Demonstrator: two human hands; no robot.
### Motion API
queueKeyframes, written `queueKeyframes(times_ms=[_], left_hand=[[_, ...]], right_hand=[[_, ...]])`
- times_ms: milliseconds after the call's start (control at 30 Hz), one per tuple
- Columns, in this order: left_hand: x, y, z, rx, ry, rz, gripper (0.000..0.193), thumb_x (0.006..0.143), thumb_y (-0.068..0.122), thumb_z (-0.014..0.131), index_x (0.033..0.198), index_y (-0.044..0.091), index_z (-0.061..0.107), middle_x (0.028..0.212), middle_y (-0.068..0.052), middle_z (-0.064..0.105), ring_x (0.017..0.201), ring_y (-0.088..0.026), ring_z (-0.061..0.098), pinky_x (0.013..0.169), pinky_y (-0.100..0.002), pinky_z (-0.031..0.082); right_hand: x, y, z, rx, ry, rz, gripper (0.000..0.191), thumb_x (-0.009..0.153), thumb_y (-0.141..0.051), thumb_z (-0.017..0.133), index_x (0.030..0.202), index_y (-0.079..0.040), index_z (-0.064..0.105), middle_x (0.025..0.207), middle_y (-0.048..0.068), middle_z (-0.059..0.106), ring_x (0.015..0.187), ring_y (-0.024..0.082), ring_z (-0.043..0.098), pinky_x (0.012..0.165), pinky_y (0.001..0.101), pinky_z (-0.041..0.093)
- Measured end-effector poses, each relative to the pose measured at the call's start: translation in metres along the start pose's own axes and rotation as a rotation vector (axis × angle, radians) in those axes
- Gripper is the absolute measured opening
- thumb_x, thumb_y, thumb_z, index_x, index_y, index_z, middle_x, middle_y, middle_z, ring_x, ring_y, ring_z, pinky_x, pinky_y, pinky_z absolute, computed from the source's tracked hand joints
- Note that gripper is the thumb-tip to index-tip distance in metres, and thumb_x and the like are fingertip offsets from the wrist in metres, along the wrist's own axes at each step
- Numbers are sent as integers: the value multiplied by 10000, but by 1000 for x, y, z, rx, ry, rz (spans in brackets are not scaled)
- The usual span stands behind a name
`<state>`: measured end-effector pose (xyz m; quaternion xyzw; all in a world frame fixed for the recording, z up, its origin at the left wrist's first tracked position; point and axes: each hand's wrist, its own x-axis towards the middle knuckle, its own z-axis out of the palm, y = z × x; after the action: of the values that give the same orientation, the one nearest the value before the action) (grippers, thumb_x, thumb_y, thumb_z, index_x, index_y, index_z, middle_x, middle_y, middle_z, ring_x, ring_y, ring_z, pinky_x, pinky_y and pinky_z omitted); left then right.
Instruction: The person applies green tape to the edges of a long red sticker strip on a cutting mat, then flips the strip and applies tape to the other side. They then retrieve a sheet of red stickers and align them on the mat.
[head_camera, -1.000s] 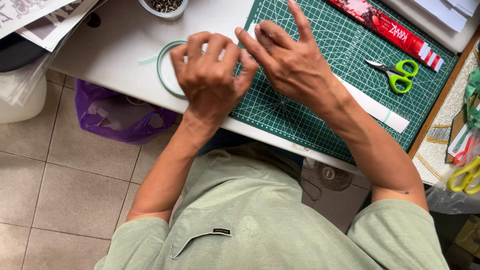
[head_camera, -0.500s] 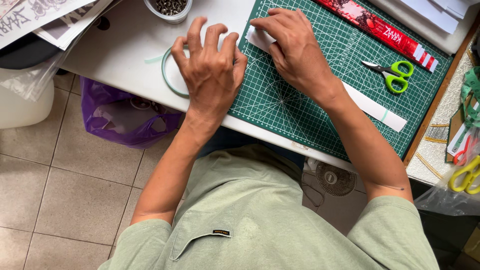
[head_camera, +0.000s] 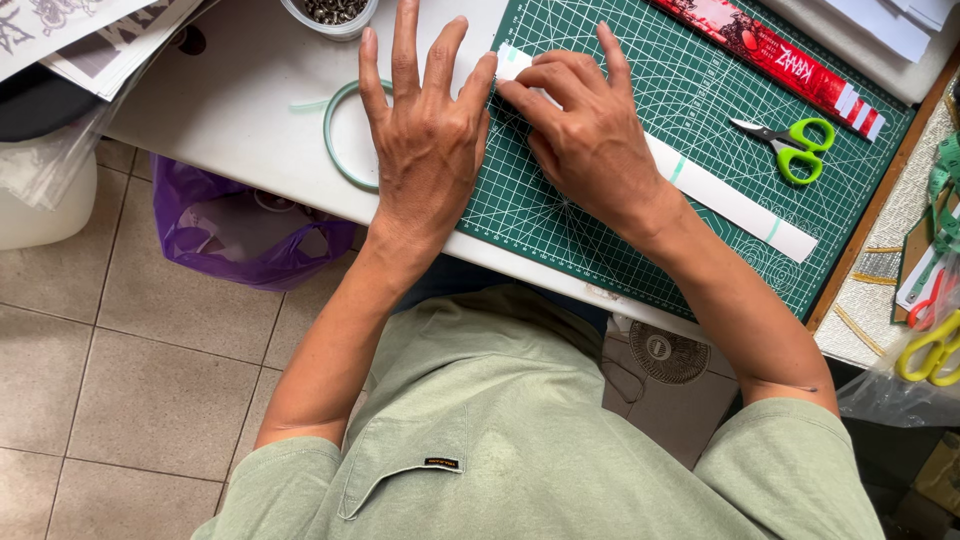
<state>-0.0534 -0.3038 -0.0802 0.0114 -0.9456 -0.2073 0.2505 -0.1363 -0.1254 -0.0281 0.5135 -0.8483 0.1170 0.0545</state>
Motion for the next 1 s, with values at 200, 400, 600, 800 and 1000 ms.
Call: queueKeyframes(times_ms=[200,400,600,800,1000], left_hand=[[3,0,0,45,-27,32,289,1029,26,701,1267,185,744,1551,-37,493,1582,-297,167,1333,-571,57],[7,-1,-2,-121,-52,2,146,1051,145,744,1195,163,762,1593,-82,467,1573,-343,164,1311,-630,65],[9,-1,-3,-76,-75,-9,216,1033,17,670,1191,148,738,1632,-74,435,1599,-339,127,1322,-641,59],[9,-2,-3,-71,-96,14,178,1081,-23,626,1210,87,681,1691,-89,356,1612,-335,45,1320,-673,17],[9,-5,-3,-85,-118,28,223,1070,-64,579,1233,61,667,1708,-112,311,1611,-348,20,1313,-686,7]], right_hand=[[1,-1,2,40,-13,12,427,939,-11,785,1351,-93,704,1277,39,654,1323,256,592,1273,628,227],[3,1,1,129,-40,68,366,946,-1,765,1297,-89,710,1287,46,652,1282,256,614,1278,624,238],[12,5,3,226,38,137,169,1014,-90,793,1176,-89,747,1165,38,688,1144,227,646,1223,586,327],[20,3,10,194,108,171,139,974,-166,853,1060,-106,761,994,13,697,996,221,651,1163,574,345],[25,6,18,186,148,143,83,1022,-132,830,1016,-105,751,916,-2,704,887,169,645,1013,461,442]])
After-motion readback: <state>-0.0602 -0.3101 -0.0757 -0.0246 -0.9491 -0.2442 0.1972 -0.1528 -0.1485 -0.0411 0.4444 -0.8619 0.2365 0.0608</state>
